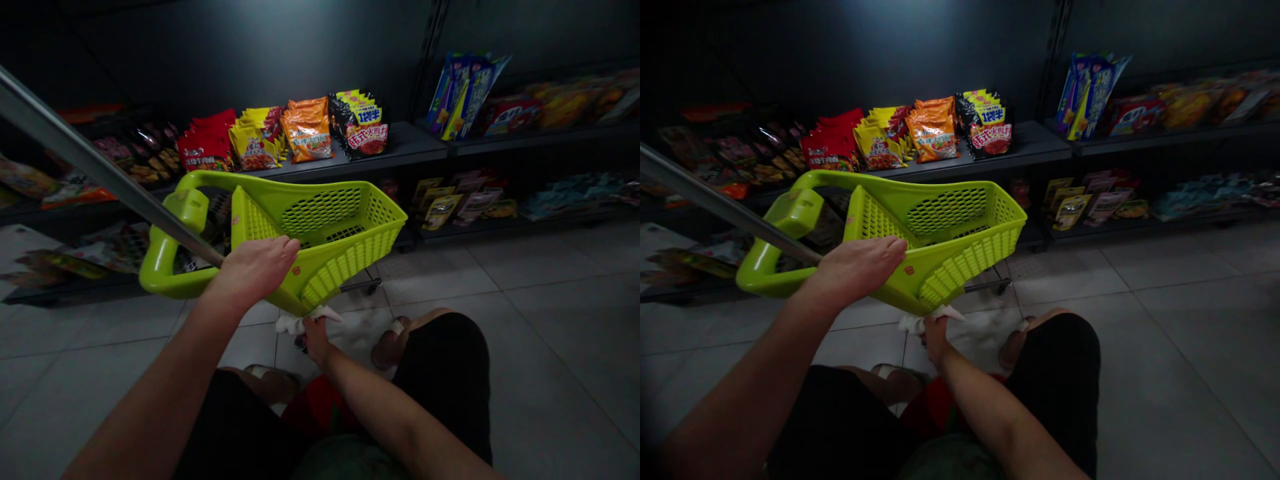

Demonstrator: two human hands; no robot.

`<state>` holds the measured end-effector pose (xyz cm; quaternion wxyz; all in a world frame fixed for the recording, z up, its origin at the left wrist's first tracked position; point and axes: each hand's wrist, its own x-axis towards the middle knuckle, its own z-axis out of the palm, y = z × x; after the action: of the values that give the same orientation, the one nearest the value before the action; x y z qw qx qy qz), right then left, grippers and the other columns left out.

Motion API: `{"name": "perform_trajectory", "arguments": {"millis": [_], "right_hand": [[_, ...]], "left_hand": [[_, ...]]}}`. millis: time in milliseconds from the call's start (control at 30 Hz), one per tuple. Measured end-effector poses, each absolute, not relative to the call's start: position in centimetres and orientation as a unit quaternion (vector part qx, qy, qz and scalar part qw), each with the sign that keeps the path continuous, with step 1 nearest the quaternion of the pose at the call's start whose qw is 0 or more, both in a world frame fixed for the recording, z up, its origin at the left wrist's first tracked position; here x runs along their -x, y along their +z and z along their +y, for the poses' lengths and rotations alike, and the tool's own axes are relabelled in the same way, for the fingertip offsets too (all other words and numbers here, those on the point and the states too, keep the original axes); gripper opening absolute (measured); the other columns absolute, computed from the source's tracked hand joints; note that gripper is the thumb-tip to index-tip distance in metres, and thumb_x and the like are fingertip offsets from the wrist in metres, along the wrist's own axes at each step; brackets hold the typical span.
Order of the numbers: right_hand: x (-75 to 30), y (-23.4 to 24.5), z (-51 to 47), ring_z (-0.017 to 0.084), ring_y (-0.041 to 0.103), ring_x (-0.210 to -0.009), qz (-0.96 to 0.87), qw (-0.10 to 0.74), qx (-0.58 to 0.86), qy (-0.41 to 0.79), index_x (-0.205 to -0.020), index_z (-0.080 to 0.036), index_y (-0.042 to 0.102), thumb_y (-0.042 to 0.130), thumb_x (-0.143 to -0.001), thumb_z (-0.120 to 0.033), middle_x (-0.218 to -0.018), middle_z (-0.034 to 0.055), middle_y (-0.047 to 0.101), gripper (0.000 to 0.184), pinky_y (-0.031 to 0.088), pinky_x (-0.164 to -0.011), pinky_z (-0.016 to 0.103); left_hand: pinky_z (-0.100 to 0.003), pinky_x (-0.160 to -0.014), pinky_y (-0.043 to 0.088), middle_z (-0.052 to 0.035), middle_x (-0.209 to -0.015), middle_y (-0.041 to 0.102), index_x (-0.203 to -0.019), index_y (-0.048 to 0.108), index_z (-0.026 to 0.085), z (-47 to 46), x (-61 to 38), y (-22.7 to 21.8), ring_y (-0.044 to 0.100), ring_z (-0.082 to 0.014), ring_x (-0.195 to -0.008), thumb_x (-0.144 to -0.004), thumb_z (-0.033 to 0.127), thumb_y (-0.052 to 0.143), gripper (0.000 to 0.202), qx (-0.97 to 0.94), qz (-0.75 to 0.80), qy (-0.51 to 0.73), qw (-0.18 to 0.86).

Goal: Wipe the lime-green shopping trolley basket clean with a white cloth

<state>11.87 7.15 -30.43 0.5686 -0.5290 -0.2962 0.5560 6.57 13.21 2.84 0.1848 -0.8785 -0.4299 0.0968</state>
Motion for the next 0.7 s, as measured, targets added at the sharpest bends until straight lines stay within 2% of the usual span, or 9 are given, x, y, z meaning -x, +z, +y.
{"name": "perform_trajectory", "arguments": {"millis": [67, 133, 233, 333, 533, 600, 700], "right_hand": [[-12.0, -30.3, 7.4, 0.017, 0.064, -0.063, -0.163, 0.567, 0.523, 0.616, -0.097, -0.024, 0.045, 0.058, -0.072, -0.032, -0.082, 0.0014, 0.066, 0.029, 0.052, -0.051, 0.028], [-13.8, -30.3, 8.9, 0.019, 0.066, -0.070, -0.073, 0.580, 0.524, 0.620, -0.099, -0.025, 0.046, 0.062, -0.068, -0.028, -0.088, 0.0024, 0.067, 0.034, 0.055, -0.056, 0.031], [-17.4, -30.0, 11.7, 0.019, 0.066, -0.081, -0.043, 0.619, 0.540, 0.568, -0.103, -0.028, 0.044, 0.058, -0.074, -0.030, -0.096, 0.0011, 0.066, 0.033, 0.057, -0.066, 0.031], [-18.9, -28.8, 12.5, 0.018, 0.065, -0.080, -0.040, 0.645, 0.531, 0.548, -0.107, -0.028, 0.044, 0.058, -0.076, -0.032, -0.094, -0.0006, 0.066, 0.034, 0.057, -0.069, 0.031], [-13.6, -20.6, 8.7, 0.017, 0.064, -0.089, -0.249, 0.678, 0.419, 0.550, -0.105, -0.019, 0.061, 0.069, -0.074, -0.036, -0.102, 0.0031, 0.070, 0.036, 0.054, -0.082, 0.031], [-13.1, -17.1, 8.7, 0.019, 0.064, -0.089, -0.292, 0.680, 0.395, 0.545, -0.101, -0.019, 0.066, 0.071, -0.073, -0.037, -0.099, 0.0033, 0.071, 0.034, 0.054, -0.081, 0.031], [-15.8, -13.4, 10.6, 0.020, 0.064, -0.088, -0.222, 0.714, 0.405, 0.526, -0.105, -0.020, 0.067, 0.073, -0.072, -0.038, -0.102, 0.0029, 0.072, 0.038, 0.055, -0.074, 0.031]], "left_hand": [[-0.034, -0.068, 0.049, -0.0098, -0.090, 0.069, -0.099, 0.061, 0.017, 13.3, -6.5, 2.8, 0.071, -0.0260, -0.082, -0.099, 0.022, 0.041, 0.021, 0.874, -0.441, 0.091, 0.179], [-0.033, -0.070, 0.050, -0.0098, -0.091, 0.070, -0.101, 0.061, 0.017, 13.4, -6.6, 2.7, 0.071, -0.0254, -0.083, -0.100, 0.025, 0.040, 0.022, 0.871, -0.453, 0.088, 0.169], [-0.032, -0.072, 0.050, -0.0099, -0.096, 0.072, -0.103, 0.060, 0.018, 13.5, -6.8, 2.8, 0.072, -0.0246, -0.087, -0.101, 0.028, 0.039, 0.024, 0.868, -0.463, 0.092, 0.154], [-0.031, -0.071, 0.049, -0.0104, -0.098, 0.072, -0.104, 0.060, 0.017, 13.6, -7.1, 3.0, 0.072, -0.0246, -0.088, -0.101, 0.028, 0.038, 0.024, 0.866, -0.467, 0.099, 0.147], [-0.031, -0.069, 0.048, -0.0091, -0.101, 0.073, -0.105, 0.058, 0.018, 13.2, -7.6, 3.8, 0.073, -0.0253, -0.092, -0.102, 0.029, 0.036, 0.025, 0.859, -0.479, 0.119, 0.136], [-0.031, -0.071, 0.048, -0.0088, -0.101, 0.073, -0.105, 0.059, 0.019, 12.9, -7.8, 4.0, 0.072, -0.0249, -0.093, -0.102, 0.029, 0.037, 0.025, 0.858, -0.482, 0.120, 0.135], [-0.032, -0.072, 0.048, -0.0088, -0.100, 0.073, -0.105, 0.059, 0.018, 12.4, -8.1, 4.2, 0.072, -0.0247, -0.093, -0.102, 0.027, 0.036, 0.025, 0.856, -0.485, 0.115, 0.139]]}}
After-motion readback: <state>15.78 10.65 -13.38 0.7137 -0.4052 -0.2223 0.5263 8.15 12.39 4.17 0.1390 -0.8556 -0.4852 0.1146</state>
